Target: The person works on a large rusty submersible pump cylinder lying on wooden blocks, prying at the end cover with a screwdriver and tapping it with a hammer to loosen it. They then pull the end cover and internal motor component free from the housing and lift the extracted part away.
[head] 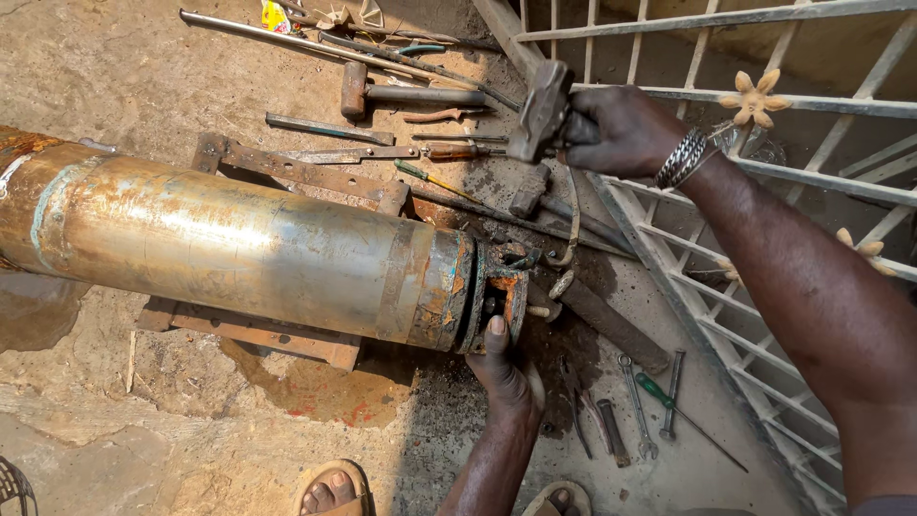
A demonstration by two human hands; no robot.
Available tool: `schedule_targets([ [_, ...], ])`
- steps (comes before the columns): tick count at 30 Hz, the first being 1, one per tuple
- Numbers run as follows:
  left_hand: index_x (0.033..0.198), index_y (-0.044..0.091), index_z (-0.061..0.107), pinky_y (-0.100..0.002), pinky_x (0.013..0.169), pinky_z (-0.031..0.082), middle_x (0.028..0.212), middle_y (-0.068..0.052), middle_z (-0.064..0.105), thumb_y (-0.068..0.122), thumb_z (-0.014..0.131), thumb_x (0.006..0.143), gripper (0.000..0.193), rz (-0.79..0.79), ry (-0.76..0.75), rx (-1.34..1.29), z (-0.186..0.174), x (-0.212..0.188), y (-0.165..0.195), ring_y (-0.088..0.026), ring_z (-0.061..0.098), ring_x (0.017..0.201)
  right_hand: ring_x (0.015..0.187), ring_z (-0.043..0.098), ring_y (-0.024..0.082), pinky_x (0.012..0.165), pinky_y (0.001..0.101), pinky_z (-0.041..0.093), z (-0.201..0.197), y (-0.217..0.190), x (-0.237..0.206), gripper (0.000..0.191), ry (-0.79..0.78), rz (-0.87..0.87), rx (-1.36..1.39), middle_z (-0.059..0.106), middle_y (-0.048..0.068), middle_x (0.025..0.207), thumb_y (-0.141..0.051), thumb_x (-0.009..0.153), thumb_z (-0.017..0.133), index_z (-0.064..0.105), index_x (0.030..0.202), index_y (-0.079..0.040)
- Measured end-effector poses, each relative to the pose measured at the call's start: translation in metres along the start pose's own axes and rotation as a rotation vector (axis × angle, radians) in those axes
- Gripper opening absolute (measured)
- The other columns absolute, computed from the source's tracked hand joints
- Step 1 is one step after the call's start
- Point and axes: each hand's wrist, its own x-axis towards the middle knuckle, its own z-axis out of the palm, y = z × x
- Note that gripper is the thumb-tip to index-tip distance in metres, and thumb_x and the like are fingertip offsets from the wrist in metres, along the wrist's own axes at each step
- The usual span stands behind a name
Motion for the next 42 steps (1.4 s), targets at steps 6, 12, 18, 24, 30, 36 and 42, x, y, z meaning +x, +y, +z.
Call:
schedule_targets([
  [6,0.142,0.004,0.047,-0.049,0.114,0.046,0.129,-0.01,0.059,0.03,0.089,0.07,0.088,0.005,0.03,0.011,0.0,0.0,-0.003,-0.026,0.059,0.123,0.067,0.068,0.018,0.062,0.0358,0.06,-0.012,-0.062,0.019,0.022,-0.045,-0.089,-0.011,0.069,0.008,0.083,-0.016,0.09,0.073,0.065,0.108,-0.005],
  [12,0.138,-0.005,0.05,-0.053,0.111,0.049,0.126,-0.014,0.062,0.027,0.088,0.074,0.081,-0.056,0.053,-0.062,0.002,-0.004,-0.006,-0.03,0.061,0.12,0.068,0.07,0.02,0.064,0.0406,0.061,-0.014,-0.028,0.026,0.018,-0.232,-0.342,-0.4,0.072,0.008,0.079,-0.027,0.093,0.072,0.065,0.096,-0.01],
  [18,0.139,0.004,0.05,-0.046,0.108,0.049,0.128,-0.009,0.06,0.03,0.087,0.072,0.081,0.057,0.032,-0.04,0.008,-0.008,-0.005,-0.024,0.06,0.118,0.065,0.064,0.021,0.057,0.0399,0.057,-0.036,-0.062,0.023,0.022,0.209,0.017,0.105,0.068,0.012,0.085,-0.014,0.091,0.072,0.062,0.11,-0.006],
  [24,0.137,-0.001,0.05,-0.05,0.104,0.053,0.12,-0.013,0.06,0.035,0.086,0.075,0.081,0.013,0.057,0.024,0.012,-0.015,-0.002,-0.028,0.062,0.115,0.063,0.066,0.016,0.053,0.0354,0.061,0.001,-0.062,0.004,0.019,-0.41,-0.245,-0.759,0.07,0.009,0.08,-0.008,0.097,0.059,0.061,0.114,-0.016],
  [30,0.139,-0.001,0.049,-0.046,0.108,0.05,0.123,-0.011,0.06,0.035,0.086,0.074,0.083,0.01,0.056,0.029,0.014,-0.016,0.0,-0.025,0.061,0.117,0.063,0.064,0.021,0.051,0.0388,0.056,-0.061,-0.032,0.043,0.032,0.215,-0.003,-0.023,0.064,0.014,0.086,-0.011,0.096,0.068,0.06,0.126,-0.002],
  [36,0.139,-0.002,0.05,-0.048,0.11,0.05,0.126,-0.014,0.061,0.035,0.085,0.073,0.083,0.02,0.045,0.044,0.018,-0.02,0.008,-0.028,0.062,0.119,0.062,0.073,0.018,0.051,0.0359,0.066,0.017,-0.062,-0.014,0.043,-0.58,-0.103,-0.334,0.073,0.008,0.077,-0.005,0.088,0.057,0.052,0.131,-0.007],
  [42,0.14,0.002,0.047,-0.047,0.108,0.052,0.126,-0.012,0.06,0.034,0.086,0.073,0.084,0.004,0.041,0.032,0.015,-0.019,0.003,-0.026,0.062,0.118,0.067,0.069,0.025,0.06,0.0434,0.06,-0.052,-0.021,0.029,0.029,-0.045,-0.072,-0.265,0.069,0.014,0.085,-0.018,0.093,0.072,0.06,0.113,0.0],
])
